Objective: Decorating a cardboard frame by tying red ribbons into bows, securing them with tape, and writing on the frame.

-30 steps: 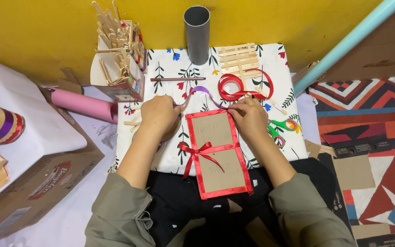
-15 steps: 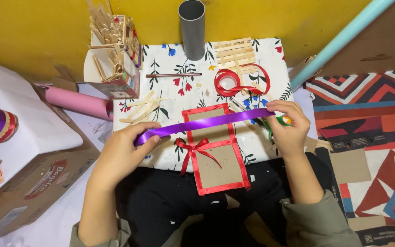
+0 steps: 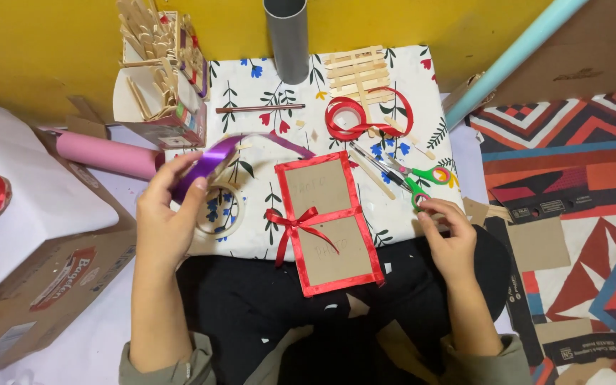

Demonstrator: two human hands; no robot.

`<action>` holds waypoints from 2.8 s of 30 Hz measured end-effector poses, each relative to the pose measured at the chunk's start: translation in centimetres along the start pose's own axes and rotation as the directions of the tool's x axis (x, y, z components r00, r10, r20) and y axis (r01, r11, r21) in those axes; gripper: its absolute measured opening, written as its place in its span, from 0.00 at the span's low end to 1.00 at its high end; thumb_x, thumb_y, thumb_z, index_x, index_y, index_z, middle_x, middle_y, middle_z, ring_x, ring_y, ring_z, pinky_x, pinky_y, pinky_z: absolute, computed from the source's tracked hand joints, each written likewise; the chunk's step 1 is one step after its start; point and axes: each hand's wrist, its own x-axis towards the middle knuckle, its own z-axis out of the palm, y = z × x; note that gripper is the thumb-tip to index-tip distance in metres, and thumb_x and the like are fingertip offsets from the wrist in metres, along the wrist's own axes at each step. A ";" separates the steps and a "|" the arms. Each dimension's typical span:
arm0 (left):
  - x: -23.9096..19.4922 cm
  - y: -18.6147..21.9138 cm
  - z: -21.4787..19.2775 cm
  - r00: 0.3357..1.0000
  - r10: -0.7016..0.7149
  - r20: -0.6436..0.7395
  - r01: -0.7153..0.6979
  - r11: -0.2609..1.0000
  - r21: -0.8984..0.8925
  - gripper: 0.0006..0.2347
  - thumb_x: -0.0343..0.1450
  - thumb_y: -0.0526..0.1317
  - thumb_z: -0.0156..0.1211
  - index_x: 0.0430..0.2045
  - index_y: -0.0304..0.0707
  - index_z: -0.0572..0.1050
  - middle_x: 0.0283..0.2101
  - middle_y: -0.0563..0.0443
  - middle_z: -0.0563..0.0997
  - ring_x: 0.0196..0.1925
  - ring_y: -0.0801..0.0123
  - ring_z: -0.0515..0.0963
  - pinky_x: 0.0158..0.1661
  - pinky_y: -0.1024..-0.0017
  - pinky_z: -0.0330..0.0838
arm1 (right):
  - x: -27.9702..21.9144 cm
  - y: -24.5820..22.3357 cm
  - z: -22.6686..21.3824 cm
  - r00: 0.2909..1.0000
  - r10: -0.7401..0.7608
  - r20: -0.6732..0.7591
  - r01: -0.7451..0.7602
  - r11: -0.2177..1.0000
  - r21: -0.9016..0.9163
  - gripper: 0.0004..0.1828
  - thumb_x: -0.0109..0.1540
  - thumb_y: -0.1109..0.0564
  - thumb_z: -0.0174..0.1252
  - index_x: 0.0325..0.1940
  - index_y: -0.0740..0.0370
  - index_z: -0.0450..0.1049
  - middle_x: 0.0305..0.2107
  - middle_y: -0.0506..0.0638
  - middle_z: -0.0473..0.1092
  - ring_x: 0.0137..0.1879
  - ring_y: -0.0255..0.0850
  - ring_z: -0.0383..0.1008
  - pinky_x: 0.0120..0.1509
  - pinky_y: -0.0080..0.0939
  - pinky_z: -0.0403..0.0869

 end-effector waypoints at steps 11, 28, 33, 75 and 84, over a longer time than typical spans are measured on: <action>10.9 -2.9 7.0 0.797 0.524 -0.300 -0.410 0.835 0.368 0.15 0.70 0.26 0.69 0.50 0.36 0.76 0.45 0.47 0.85 0.45 0.58 0.83 0.53 0.62 0.71 | -1.8 1.0 0.2 0.998 0.067 0.004 -0.067 0.998 0.011 0.07 0.63 0.64 0.64 0.45 0.63 0.81 0.39 0.50 0.78 0.43 0.37 0.74 0.50 0.35 0.72; 12.8 -10.5 13.4 0.732 0.674 -0.098 -0.349 0.494 0.796 0.13 0.70 0.33 0.63 0.46 0.51 0.73 0.35 0.60 0.84 0.39 0.77 0.84 0.52 0.72 0.68 | -1.6 1.8 0.8 1.000 0.024 0.017 -0.023 0.998 -0.056 0.04 0.63 0.62 0.67 0.41 0.56 0.84 0.32 0.48 0.79 0.39 0.39 0.77 0.48 0.39 0.74; 10.5 -11.7 14.5 0.803 0.596 -0.027 -0.391 0.560 0.731 0.11 0.72 0.32 0.64 0.45 0.50 0.76 0.40 0.59 0.86 0.43 0.75 0.84 0.57 0.67 0.67 | -1.6 1.7 0.7 1.000 0.000 0.026 0.002 0.998 -0.055 0.05 0.63 0.62 0.66 0.42 0.57 0.84 0.31 0.50 0.78 0.39 0.41 0.77 0.48 0.40 0.74; -12.4 -3.2 9.6 0.818 -0.530 0.224 0.570 0.799 -0.191 0.15 0.67 0.38 0.64 0.47 0.32 0.81 0.41 0.50 0.87 0.35 0.78 0.75 0.31 0.83 0.64 | -7.1 1.4 3.0 0.888 0.328 0.322 -0.442 0.803 0.401 0.10 0.65 0.63 0.58 0.45 0.74 0.79 0.31 0.56 0.76 0.35 0.35 0.71 0.42 0.30 0.70; -13.0 -5.7 11.5 0.848 -0.440 0.295 0.525 0.772 -0.358 0.08 0.69 0.32 0.65 0.33 0.21 0.84 0.27 0.47 0.84 0.26 0.76 0.75 0.30 0.82 0.68 | -6.8 0.8 3.1 0.863 0.337 0.376 -0.474 0.797 0.374 0.10 0.65 0.63 0.58 0.44 0.74 0.79 0.34 0.58 0.78 0.36 0.37 0.74 0.43 0.32 0.73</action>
